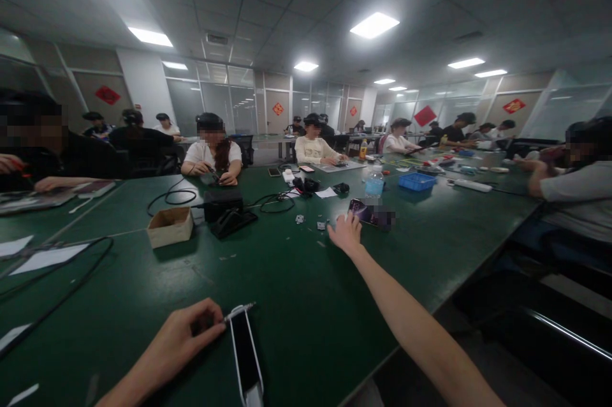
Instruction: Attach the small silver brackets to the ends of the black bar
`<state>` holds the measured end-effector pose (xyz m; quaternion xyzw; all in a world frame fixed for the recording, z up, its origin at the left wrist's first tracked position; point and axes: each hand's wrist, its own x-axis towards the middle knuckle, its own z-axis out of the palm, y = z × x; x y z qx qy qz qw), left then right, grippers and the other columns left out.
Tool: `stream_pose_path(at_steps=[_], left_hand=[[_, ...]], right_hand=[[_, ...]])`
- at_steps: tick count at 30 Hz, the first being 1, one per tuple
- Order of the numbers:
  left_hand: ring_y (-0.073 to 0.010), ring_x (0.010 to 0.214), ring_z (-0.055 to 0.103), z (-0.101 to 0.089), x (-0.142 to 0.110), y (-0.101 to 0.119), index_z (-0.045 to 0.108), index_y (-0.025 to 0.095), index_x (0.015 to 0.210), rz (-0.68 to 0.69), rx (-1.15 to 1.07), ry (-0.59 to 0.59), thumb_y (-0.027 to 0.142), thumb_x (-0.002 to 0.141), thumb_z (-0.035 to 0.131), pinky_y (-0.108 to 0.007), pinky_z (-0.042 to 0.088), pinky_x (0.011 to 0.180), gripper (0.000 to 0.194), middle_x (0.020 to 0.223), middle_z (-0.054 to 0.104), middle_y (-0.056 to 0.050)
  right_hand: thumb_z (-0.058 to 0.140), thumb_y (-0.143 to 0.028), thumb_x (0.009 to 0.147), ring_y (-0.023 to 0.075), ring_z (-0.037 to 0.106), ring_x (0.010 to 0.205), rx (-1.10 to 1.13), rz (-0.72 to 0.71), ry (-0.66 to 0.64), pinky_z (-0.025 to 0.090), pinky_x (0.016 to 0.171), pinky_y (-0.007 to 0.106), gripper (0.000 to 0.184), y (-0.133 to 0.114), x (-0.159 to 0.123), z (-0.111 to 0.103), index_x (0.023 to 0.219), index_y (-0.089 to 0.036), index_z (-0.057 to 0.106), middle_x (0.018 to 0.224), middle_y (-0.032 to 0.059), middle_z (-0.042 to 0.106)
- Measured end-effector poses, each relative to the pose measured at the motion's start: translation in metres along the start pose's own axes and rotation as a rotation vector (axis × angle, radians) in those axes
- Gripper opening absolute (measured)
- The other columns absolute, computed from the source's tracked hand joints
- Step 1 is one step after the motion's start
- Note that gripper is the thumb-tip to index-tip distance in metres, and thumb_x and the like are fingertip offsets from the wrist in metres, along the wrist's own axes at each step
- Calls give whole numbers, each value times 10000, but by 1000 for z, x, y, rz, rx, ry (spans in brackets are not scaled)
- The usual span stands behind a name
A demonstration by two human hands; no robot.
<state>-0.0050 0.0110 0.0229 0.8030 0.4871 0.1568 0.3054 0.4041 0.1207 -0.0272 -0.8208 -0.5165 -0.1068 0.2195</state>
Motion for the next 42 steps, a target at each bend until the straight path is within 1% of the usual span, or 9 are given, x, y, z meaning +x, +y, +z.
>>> stream_pose_path(at_steps=[6, 10, 13, 16, 20, 32, 34, 37, 42], left_hand=[[-209, 748, 605, 0, 1, -6, 625, 213, 826, -21, -30, -30, 534, 772, 494, -288, 455, 660, 351, 800, 668, -8], [-214, 750, 611, -1, 1, -7, 629, 203, 837, -22, -66, -59, 537, 775, 506, -301, 463, 675, 361, 825, 675, -16], [-223, 779, 618, -1, 1, -6, 631, 201, 840, -22, -104, -46, 534, 781, 512, -310, 465, 696, 359, 838, 685, -22], [-228, 789, 619, -1, 3, -6, 636, 199, 823, -17, -106, -45, 553, 772, 524, -311, 465, 699, 375, 833, 690, -25], [-226, 794, 624, -1, 5, -7, 635, 202, 812, -32, -103, -49, 578, 758, 528, -303, 474, 702, 395, 820, 688, -20], [-224, 802, 630, -2, 0, -3, 630, 200, 841, -25, -112, -58, 581, 789, 477, -308, 480, 719, 414, 838, 684, -22], [-223, 792, 628, -1, 0, -2, 629, 200, 839, -27, -107, -44, 579, 795, 473, -308, 476, 710, 412, 830, 683, -22], [-221, 774, 624, -1, 1, -3, 626, 203, 833, -24, -92, -54, 594, 791, 472, -303, 470, 687, 422, 813, 680, -19], [-215, 753, 615, -1, 2, -6, 616, 195, 846, 19, -71, -44, 536, 822, 464, -299, 459, 667, 375, 815, 672, -25]], right_hand=[[487, -437, 858, 355, 277, 1295, 27, -234, -76, 255, 1025, 489, 451, -28, -19, 2, 1165, -109, 526, 1407, 207, 344], [482, -433, 865, 328, 281, 1297, 78, -355, -114, 281, 1022, 475, 400, -42, -29, -4, 1140, -148, 544, 1387, 165, 377], [479, -418, 871, 317, 284, 1291, 104, -414, -137, 289, 1016, 477, 374, -47, -33, -7, 1133, -160, 547, 1375, 155, 394], [480, -407, 873, 309, 285, 1279, 101, -405, -146, 285, 1015, 468, 368, -49, -33, -7, 1131, -153, 546, 1366, 159, 399], [469, -436, 874, 309, 298, 1262, 94, -384, -183, 288, 1008, 464, 404, -48, -31, -6, 1144, -144, 542, 1353, 166, 406], [450, -458, 884, 313, 311, 1253, 109, -383, -188, 289, 1003, 468, 423, -46, -32, -5, 1151, -145, 544, 1347, 165, 414], [453, -461, 881, 316, 312, 1251, 109, -386, -190, 292, 1004, 469, 429, -46, -31, -6, 1153, -142, 545, 1341, 166, 419], [449, -461, 882, 316, 313, 1249, 111, -383, -197, 296, 1004, 465, 431, -46, -31, -7, 1151, -139, 548, 1337, 164, 422], [435, -463, 887, 309, 294, 1263, 103, -370, -224, 279, 1007, 464, 431, -46, -31, -8, 1168, -152, 537, 1359, 154, 404]])
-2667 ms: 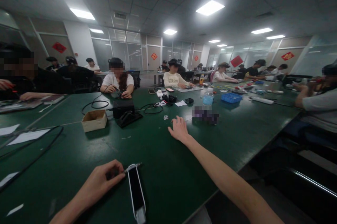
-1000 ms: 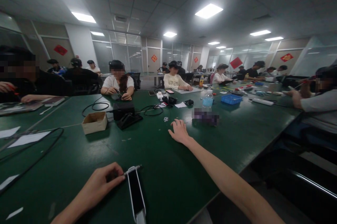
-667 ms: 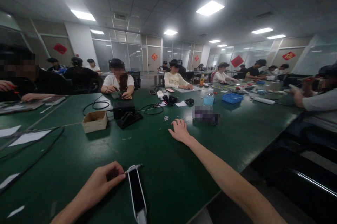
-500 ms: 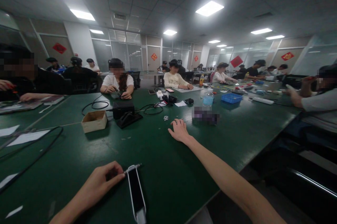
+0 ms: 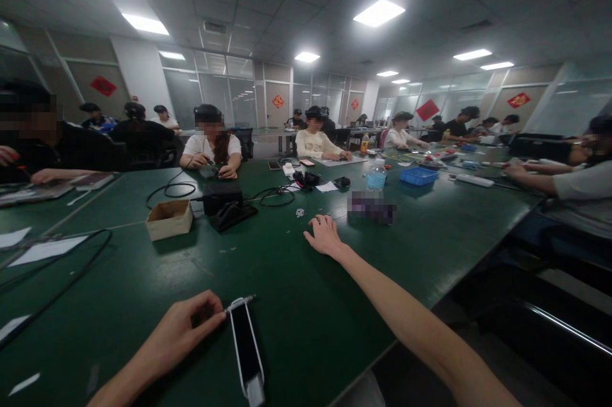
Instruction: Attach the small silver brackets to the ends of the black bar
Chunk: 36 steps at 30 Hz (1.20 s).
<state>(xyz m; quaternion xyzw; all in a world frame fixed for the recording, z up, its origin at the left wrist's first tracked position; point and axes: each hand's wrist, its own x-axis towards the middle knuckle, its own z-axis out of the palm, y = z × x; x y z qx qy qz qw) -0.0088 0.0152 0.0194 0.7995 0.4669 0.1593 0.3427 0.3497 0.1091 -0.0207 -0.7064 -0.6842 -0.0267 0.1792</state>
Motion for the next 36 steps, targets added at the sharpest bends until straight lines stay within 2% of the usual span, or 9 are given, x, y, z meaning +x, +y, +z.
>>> stream_pose_path(at_steps=[4, 10, 13, 17, 22, 27, 36], left_hand=[[-206, 737, 602, 0, -1, 1, 612, 199, 840, 12, 15, -8, 528, 823, 466, -289, 458, 654, 361, 806, 663, -19], [-196, 710, 590, 1, -3, 6, 613, 211, 817, 8, 30, 41, 535, 813, 471, -279, 456, 652, 353, 776, 651, -5], [-199, 705, 590, 0, -1, 4, 615, 210, 822, -5, 39, 13, 554, 798, 478, -281, 454, 642, 370, 767, 649, -7], [-202, 730, 597, 0, 0, 2, 618, 204, 831, -4, 41, 3, 569, 791, 480, -284, 457, 662, 392, 786, 654, -11], [-199, 721, 598, 1, -2, 3, 619, 206, 834, -6, 23, 18, 541, 798, 480, -282, 461, 658, 364, 777, 653, -8], [-197, 719, 606, 1, -2, 5, 624, 211, 819, -26, 17, 24, 572, 784, 488, -276, 464, 652, 387, 771, 658, -6], [-194, 709, 596, 1, 0, 1, 634, 219, 790, -40, 1, 29, 594, 753, 518, -263, 468, 643, 395, 756, 662, 0]], right_hand=[[430, -468, 885, 311, 303, 1248, -16, 5, -21, 275, 1003, 455, 440, -1, 0, -1, 1162, -145, 541, 1344, 159, 413], [432, -492, 872, 321, 294, 1262, -42, 54, 5, 254, 1013, 449, 479, 4, 3, 2, 1185, -140, 523, 1363, 175, 395], [438, -485, 867, 357, 265, 1290, -74, 224, 57, 230, 1019, 471, 545, 22, 9, 1, 1242, -92, 473, 1419, 230, 314], [463, -464, 852, 403, 210, 1329, -107, 484, 152, 200, 1033, 480, 638, 60, 16, -3, 1296, -11, 401, 1458, 301, 200], [491, -459, 829, 423, 192, 1345, -117, 704, 235, 182, 1049, 513, 695, 99, 18, -8, 1321, 13, 357, 1466, 332, 162], [499, -463, 823, 420, 220, 1339, -109, 740, 261, 203, 1047, 520, 679, 108, 18, -11, 1299, 7, 381, 1460, 336, 184], [490, -475, 824, 429, 223, 1335, -144, 711, 283, 207, 1054, 494, 679, 112, 21, -7, 1282, 19, 409, 1461, 324, 197]])
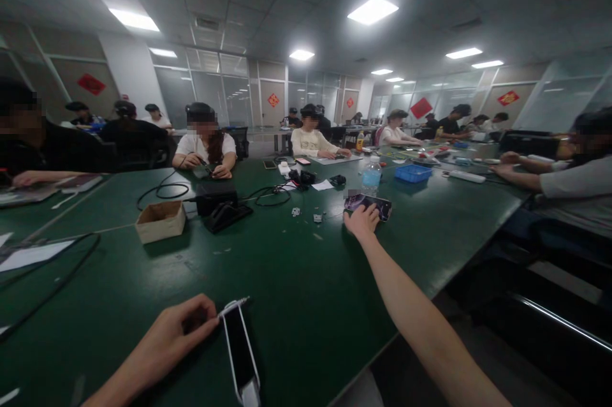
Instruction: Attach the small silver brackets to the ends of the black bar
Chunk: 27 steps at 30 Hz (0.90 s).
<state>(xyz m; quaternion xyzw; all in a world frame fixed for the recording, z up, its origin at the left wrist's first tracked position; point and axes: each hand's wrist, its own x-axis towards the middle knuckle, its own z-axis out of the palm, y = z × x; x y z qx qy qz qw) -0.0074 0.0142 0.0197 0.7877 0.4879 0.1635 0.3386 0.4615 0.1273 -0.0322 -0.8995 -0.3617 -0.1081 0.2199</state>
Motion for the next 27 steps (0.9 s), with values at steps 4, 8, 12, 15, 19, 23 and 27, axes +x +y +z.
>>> stream_pose_path(at_steps=[4, 8, 12, 15, 19, 23, 27], left_hand=[[-193, 688, 589, 0, 3, -4, 637, 214, 801, 8, 15, -37, 586, 760, 504, -265, 459, 624, 397, 738, 656, -3], [-186, 699, 588, 0, 1, 1, 630, 217, 819, 9, 39, -17, 550, 787, 477, -261, 453, 636, 368, 748, 649, 5], [-189, 713, 590, -1, -3, 8, 620, 206, 821, 11, 44, -5, 499, 801, 465, -267, 450, 646, 331, 766, 649, -4], [-191, 700, 584, -1, -4, 11, 619, 208, 829, 3, 62, -5, 490, 787, 486, -273, 442, 643, 315, 748, 644, -1], [-198, 698, 581, -2, -3, 9, 622, 211, 828, -6, 64, -16, 513, 774, 501, -283, 439, 639, 329, 743, 637, -4], [-198, 695, 577, -1, -1, 3, 626, 215, 844, -10, 54, -18, 542, 781, 489, -287, 440, 638, 360, 746, 638, -3], [-201, 699, 585, 0, 3, -3, 623, 210, 843, -6, 51, -60, 548, 792, 485, -285, 440, 634, 368, 751, 647, -6]], right_hand=[[484, -467, 829, 422, 214, 1340, 2, 6, -26, 203, 1050, 502, 667, -1, 1, -2, 1282, 18, 413, 1461, 327, 190], [459, -455, 846, 414, 180, 1354, -17, -68, -56, 168, 1052, 512, 675, -13, -8, -7, 1324, 12, 366, 1475, 321, 151], [438, -469, 860, 410, 160, 1359, -15, -231, -107, 166, 1053, 494, 649, -32, -29, -13, 1309, -4, 387, 1485, 303, 141], [427, -480, 866, 399, 155, 1366, -8, -348, -148, 167, 1058, 491, 622, -44, -47, -17, 1290, -25, 414, 1493, 288, 147], [454, -462, 860, 385, 163, 1375, -21, -484, -172, 155, 1081, 490, 597, -59, -68, -21, 1289, -48, 425, 1498, 259, 182], [456, -478, 864, 366, 148, 1388, 7, -598, -219, 158, 1091, 495, 564, -70, -83, -24, 1267, -84, 450, 1516, 223, 171], [454, -432, 871, 351, 157, 1384, 52, -653, -200, 163, 1090, 478, 489, -74, -91, -25, 1218, -88, 481, 1511, 218, 194]])
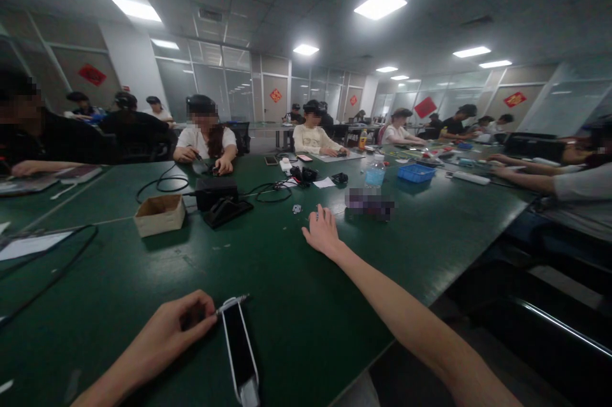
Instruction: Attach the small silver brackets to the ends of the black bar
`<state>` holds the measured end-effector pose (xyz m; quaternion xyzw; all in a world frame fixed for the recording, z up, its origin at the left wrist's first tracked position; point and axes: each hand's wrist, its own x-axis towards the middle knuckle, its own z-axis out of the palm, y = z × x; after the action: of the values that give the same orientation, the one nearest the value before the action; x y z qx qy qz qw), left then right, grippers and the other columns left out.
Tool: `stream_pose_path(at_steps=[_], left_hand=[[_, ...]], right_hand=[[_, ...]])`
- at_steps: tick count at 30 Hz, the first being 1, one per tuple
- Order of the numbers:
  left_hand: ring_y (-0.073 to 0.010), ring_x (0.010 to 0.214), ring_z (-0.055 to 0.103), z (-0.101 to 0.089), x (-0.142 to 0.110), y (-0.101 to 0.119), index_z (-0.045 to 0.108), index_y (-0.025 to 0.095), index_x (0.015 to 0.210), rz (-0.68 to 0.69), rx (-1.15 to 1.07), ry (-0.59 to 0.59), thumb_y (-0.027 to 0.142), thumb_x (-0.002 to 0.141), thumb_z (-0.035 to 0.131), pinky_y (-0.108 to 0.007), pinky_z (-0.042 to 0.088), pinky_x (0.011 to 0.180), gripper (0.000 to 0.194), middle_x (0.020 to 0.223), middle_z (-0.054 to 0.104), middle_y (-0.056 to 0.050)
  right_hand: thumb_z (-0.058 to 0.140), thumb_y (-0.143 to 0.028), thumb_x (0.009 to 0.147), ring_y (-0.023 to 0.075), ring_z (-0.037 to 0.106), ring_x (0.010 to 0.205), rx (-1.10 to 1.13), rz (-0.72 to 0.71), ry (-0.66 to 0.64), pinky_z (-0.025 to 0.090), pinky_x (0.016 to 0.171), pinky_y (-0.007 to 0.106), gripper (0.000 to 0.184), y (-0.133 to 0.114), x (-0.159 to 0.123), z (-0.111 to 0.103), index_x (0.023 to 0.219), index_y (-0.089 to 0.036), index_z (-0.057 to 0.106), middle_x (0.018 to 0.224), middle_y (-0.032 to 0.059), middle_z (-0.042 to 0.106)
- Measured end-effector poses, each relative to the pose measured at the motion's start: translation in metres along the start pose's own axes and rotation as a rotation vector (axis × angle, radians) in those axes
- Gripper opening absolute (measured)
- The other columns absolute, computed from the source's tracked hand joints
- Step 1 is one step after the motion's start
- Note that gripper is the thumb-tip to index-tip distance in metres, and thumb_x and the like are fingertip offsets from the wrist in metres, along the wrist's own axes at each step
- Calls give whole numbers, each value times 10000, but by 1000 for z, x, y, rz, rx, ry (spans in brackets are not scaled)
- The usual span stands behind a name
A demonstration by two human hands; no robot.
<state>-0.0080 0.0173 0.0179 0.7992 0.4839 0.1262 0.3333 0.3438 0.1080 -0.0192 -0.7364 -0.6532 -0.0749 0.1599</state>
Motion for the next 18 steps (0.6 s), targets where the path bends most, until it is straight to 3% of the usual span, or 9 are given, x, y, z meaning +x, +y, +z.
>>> stream_pose_path(at_steps=[18], left_hand=[[-216, 734, 601, 0, -3, 4, 625, 201, 821, -8, -64, 23, 565, 789, 486, -303, 464, 657, 390, 806, 663, -21]], right_hand=[[416, -475, 879, 354, 180, 1371, 24, 24, -41, 180, 1077, 489, 526, 4, 2, 5, 1240, -96, 472, 1483, 209, 258]])
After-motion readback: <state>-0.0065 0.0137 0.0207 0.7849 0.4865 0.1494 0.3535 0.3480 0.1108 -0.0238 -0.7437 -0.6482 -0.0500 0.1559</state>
